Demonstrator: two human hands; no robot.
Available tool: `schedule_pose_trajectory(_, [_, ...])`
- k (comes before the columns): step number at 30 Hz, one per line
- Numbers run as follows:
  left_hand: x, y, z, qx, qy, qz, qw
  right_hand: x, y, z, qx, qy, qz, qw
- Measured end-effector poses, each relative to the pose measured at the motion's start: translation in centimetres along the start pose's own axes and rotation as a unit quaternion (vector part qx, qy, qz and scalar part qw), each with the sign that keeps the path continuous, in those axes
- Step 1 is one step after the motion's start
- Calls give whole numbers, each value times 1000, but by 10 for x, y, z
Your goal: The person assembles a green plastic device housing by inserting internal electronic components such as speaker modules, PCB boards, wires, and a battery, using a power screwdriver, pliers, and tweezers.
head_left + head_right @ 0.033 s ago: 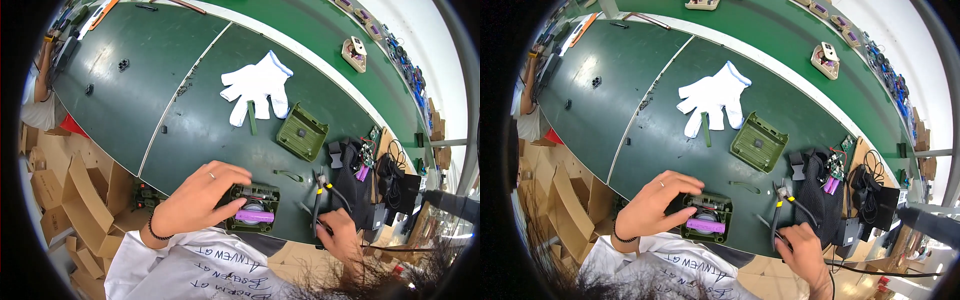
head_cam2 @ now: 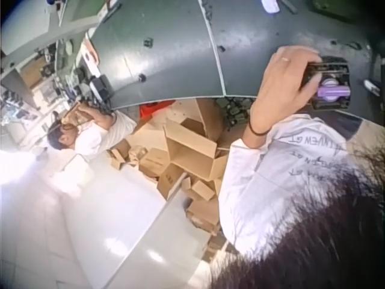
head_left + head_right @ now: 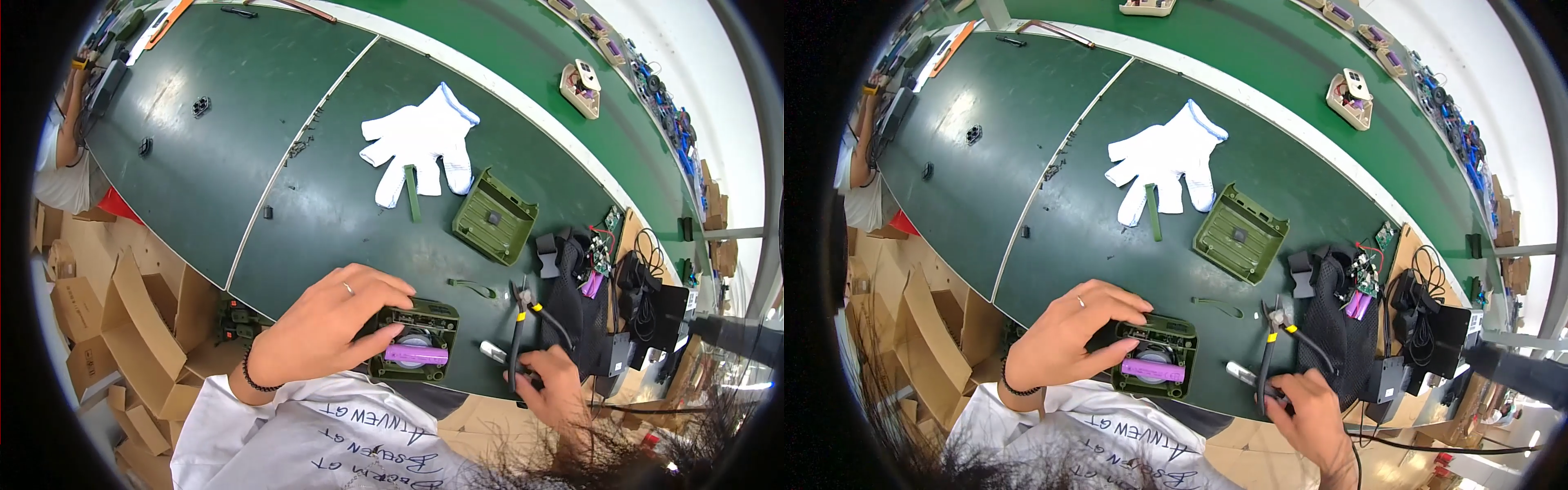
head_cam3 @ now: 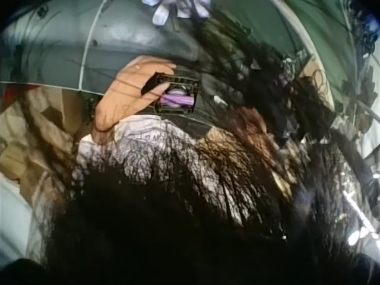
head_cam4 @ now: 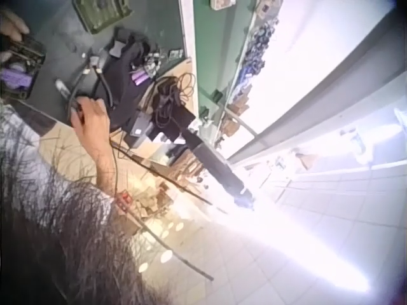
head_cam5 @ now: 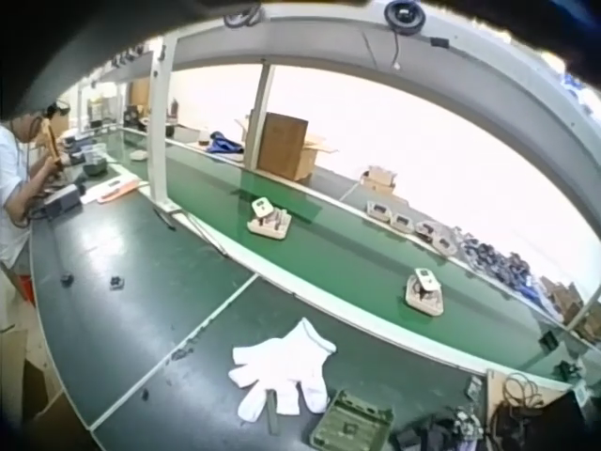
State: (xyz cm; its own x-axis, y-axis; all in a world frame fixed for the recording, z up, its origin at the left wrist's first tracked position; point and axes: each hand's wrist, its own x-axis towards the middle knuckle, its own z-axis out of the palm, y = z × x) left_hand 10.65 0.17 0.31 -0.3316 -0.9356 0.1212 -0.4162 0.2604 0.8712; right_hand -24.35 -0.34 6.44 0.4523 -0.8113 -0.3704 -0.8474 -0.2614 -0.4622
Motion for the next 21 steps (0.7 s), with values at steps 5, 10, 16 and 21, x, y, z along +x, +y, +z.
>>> schedule_pose_trajectory(5, [5, -10, 7, 28, 52, 118, 991, -5, 2, 9, 60, 15, 80, 995])
schedule_pose_trajectory(10, [-1, -14, 10, 6, 69, 194, 979, -7, 12, 17, 68, 25, 61, 995])
schedule_pose_trajectory(16, [2, -19, 1, 46, 21, 207, 977, -1, 16, 18, 87, 31, 65, 994])
schedule_pose_trajectory(21, [10, -17, -7, 17, -63, 178, 982, -1, 17, 21, 80, 45, 54, 994])
